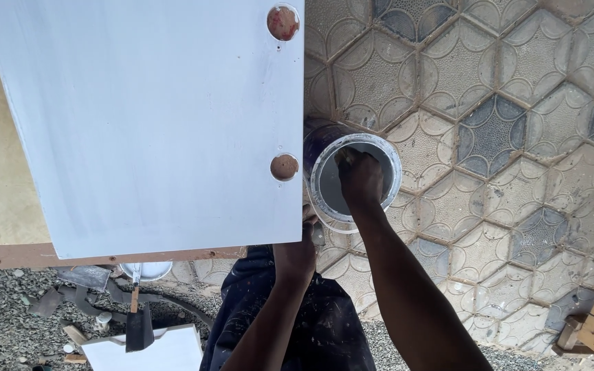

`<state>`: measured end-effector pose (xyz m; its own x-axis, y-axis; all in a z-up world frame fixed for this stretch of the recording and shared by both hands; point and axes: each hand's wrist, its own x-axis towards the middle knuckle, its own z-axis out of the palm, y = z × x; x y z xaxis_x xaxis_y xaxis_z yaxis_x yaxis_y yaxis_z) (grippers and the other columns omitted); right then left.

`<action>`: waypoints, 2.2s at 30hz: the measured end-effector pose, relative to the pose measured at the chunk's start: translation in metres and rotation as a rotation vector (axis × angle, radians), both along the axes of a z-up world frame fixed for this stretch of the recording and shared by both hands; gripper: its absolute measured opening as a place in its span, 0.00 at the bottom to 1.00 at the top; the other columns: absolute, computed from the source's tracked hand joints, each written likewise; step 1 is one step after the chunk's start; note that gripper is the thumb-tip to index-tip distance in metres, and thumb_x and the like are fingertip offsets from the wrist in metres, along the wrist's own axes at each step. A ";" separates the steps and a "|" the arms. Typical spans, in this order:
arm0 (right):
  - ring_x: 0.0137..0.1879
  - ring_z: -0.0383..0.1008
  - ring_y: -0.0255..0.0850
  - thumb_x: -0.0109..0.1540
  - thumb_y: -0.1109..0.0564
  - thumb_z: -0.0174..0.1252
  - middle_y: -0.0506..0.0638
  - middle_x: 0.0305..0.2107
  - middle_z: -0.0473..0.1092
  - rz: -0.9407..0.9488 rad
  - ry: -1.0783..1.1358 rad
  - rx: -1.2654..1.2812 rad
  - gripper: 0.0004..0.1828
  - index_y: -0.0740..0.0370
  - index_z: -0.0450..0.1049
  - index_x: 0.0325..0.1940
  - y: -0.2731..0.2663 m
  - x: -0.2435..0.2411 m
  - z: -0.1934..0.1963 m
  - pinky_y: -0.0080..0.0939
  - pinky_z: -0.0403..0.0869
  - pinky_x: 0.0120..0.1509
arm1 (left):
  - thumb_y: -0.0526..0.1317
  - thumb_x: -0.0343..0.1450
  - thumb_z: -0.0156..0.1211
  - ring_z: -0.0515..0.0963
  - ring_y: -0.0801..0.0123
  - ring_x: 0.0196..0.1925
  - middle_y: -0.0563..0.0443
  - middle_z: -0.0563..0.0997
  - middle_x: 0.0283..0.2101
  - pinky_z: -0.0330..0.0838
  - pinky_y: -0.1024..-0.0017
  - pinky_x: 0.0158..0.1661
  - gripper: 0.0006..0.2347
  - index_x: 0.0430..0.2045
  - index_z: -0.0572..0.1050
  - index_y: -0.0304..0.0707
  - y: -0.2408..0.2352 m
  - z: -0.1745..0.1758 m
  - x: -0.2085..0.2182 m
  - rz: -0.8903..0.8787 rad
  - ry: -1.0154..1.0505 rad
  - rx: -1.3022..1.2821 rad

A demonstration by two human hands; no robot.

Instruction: The person pours a liquid from a white bottle into a paint bucket, then adds liquid from a green container. They stir the mixture with a stick and then use a cloth to apply the white paint onto a rectangular wooden board, covering the surface and the edges of the holes.

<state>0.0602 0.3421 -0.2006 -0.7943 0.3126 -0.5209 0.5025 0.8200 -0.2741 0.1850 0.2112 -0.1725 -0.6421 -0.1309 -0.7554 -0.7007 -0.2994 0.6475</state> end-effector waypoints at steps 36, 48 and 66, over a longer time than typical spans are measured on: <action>0.22 0.64 0.36 0.55 0.59 0.54 0.54 0.20 0.66 -0.459 -0.359 -0.829 0.08 0.64 0.73 0.37 0.026 0.012 0.001 0.33 0.59 0.21 | 0.29 0.71 0.52 0.78 0.53 0.61 0.34 0.77 0.59 0.76 0.66 0.57 0.20 0.60 0.67 0.34 0.002 -0.020 0.010 0.035 0.143 -0.007; 0.21 0.58 0.36 0.54 0.57 0.51 0.52 0.16 0.61 -0.427 -0.423 -0.673 0.07 0.61 0.72 0.32 0.017 0.003 0.021 0.32 0.53 0.20 | 0.29 0.71 0.49 0.76 0.51 0.64 0.34 0.76 0.62 0.73 0.65 0.59 0.23 0.64 0.65 0.41 0.007 0.004 0.006 -0.036 0.064 -0.066; 0.37 0.66 0.34 0.67 0.52 0.53 0.47 0.31 0.68 -0.600 -0.038 -1.660 0.18 0.58 0.68 0.59 0.004 0.069 0.078 0.36 0.66 0.39 | 0.45 0.72 0.56 0.76 0.61 0.09 0.42 0.75 0.11 0.71 0.69 0.13 0.16 0.16 0.80 0.35 -0.142 0.190 -0.228 -0.524 -0.054 -0.703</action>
<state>0.1291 0.3460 -0.1228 -0.7599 -0.2999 -0.5767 0.6278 -0.5684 -0.5318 -0.0425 0.0692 0.0176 -0.7156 -0.2763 -0.6415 -0.6714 0.5252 0.5228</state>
